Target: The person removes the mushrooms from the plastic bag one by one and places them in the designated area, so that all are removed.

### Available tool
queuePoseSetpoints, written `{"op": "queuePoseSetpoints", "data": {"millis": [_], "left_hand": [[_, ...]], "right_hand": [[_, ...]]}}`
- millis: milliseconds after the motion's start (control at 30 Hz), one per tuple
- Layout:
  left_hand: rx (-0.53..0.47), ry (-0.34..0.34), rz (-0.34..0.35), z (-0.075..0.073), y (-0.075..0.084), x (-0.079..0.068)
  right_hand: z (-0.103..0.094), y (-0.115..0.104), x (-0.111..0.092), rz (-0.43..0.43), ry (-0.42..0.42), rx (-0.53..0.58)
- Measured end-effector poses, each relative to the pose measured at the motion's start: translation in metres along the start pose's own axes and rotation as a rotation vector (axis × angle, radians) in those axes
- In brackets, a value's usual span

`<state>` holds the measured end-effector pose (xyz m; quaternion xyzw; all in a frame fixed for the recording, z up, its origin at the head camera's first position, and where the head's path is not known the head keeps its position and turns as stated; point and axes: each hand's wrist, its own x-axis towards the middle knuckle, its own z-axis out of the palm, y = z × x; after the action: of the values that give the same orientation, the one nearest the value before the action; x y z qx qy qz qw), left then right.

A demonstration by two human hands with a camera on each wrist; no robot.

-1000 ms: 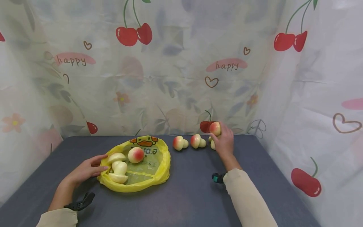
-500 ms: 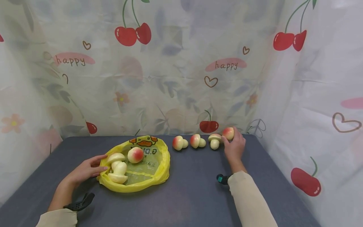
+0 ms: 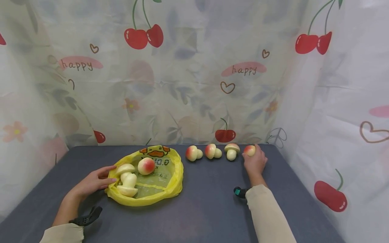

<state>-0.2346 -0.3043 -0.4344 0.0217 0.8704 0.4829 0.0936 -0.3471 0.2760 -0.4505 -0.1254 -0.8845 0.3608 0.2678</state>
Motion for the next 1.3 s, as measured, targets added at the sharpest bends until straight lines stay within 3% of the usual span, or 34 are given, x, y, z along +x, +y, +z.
{"op": "queuePoseSetpoints", "data": {"millis": [567,1033,1300], "left_hand": [[0.009,0.002,0.012,0.003,0.005,-0.002],[0.009,-0.002,0.017,-0.001,0.002,0.0],[0.02,-0.004,0.003,0.0,0.0,0.0]], "right_hand": [[-0.001,-0.003,0.002,0.039,-0.089,-0.033],[0.0,-0.01,-0.001,0.094,-0.098,0.004],[0.001,-0.003,-0.005,-0.012,-0.075,0.006]]}}
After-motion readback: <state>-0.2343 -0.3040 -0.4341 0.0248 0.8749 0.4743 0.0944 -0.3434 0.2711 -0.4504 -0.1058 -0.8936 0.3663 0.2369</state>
